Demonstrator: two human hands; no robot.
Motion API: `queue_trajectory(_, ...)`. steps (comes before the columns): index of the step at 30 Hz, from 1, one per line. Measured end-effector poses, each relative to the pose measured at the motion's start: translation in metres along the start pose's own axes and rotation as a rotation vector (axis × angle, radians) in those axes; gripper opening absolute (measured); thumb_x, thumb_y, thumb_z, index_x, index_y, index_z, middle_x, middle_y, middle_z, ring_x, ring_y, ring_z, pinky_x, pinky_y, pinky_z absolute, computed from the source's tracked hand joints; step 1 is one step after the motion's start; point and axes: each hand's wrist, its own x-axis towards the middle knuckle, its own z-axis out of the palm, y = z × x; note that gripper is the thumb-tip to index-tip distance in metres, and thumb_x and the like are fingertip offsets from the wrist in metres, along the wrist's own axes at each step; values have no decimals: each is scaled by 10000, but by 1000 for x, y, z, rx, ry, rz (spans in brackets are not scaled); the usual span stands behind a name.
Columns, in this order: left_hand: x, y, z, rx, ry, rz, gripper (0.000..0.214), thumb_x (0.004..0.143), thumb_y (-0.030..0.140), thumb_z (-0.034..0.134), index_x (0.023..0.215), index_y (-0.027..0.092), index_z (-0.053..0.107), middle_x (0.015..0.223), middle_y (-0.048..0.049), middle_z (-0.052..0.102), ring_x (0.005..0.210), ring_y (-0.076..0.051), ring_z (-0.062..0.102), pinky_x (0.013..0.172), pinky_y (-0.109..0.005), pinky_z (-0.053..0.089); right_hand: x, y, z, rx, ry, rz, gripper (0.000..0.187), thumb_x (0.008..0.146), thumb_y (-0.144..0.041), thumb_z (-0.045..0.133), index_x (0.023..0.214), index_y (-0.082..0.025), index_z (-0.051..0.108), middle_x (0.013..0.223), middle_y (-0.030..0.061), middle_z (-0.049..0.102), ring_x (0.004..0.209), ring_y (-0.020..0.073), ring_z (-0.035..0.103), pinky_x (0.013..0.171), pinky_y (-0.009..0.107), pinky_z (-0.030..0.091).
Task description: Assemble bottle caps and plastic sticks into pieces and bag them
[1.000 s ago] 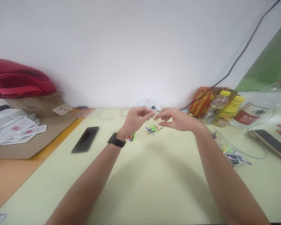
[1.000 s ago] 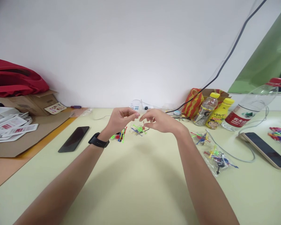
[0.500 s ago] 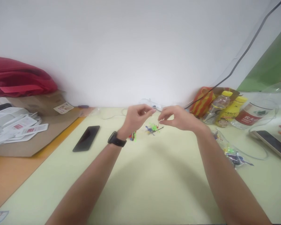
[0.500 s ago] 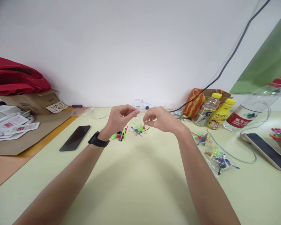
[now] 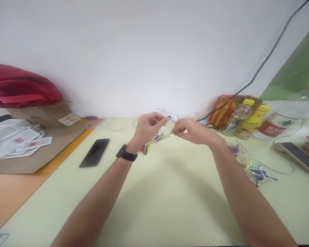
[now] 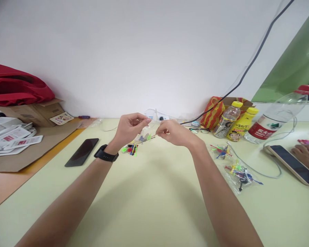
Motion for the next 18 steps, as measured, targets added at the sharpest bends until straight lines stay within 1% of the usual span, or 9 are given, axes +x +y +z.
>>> queue_trajectory(3, 2, -1, -4, 15, -1, 5, 350, 878, 514, 739, 910, 167, 774, 802, -58, 760, 606, -130, 628, 534, -256, 471, 0, -3, 0, 51, 49, -17, 193, 923, -247, 613, 1020, -236, 780, 1069, 74, 734, 948, 230, 681, 816, 342, 531)
queue_trajectory(6, 3, -4, -5, 27, 2, 9, 338, 875, 509, 741, 893, 172, 766, 805, -53, 766, 645, -139, 657, 573, -260, 484, 1, -5, 1, 96, 83, -28, 240, 892, -287, 680, 1115, -263, 767, 1135, 71, 719, 999, 240, 676, 845, 353, 535)
queue_trajectory(8, 2, -6, -4, 39, -16, 9, 329, 874, 507, 741, 888, 178, 750, 793, -45, 759, 652, -140, 661, 578, -257, 478, 2, -5, 2, 132, 56, -40, 219, 894, -303, 687, 1090, -261, 777, 1102, 67, 728, 985, 233, 678, 841, 348, 533)
queue_trajectory(10, 1, -7, -5, 63, -49, 3, 315, 885, 496, 731, 981, 196, 722, 754, -21, 733, 628, -131, 644, 561, -247, 458, 3, -2, 3, 185, 9, -49, 189, 919, -310, 657, 1035, -246, 791, 1061, 65, 737, 931, 212, 682, 822, 333, 534)
queue_trajectory(12, 0, -7, -7, 88, -109, 0, 345, 906, 477, 709, 1136, 225, 654, 727, 9, 702, 590, -120, 614, 543, -236, 435, 4, 5, 6, 234, -33, -44, 205, 940, -307, 628, 1027, -233, 798, 1038, 65, 741, 882, 194, 680, 799, 319, 537)
queue_trajectory(14, -1, -6, -10, 117, -200, 10, 368, 928, 463, 678, 1214, 251, 586, 758, 20, 693, 577, -111, 592, 544, -231, 428, 4, 13, 8, 271, -59, -27, 225, 942, -311, 622, 1055, -226, 798, 1022, 65, 738, 847, 186, 672, 771, 309, 537)
queue_trajectory(16, -2, -6, -14, 156, -307, 34, 318, 941, 459, 651, 1180, 258, 591, 839, 5, 706, 628, -114, 610, 577, -231, 446, 4, 21, 10, 306, -89, -1, 240, 941, -324, 622, 1071, -221, 796, 1014, 64, 732, 828, 182, 662, 743, 302, 534)
queue_trajectory(18, -2, -6, -16, 202, -394, 59, 296, 924, 463, 669, 1132, 257, 625, 937, -16, 719, 704, -126, 639, 622, -238, 470, 4, 28, 11, 326, -128, 26, 244, 938, -338, 622, 1063, -224, 798, 1019, 62, 729, 823, 182, 657, 728, 297, 530)
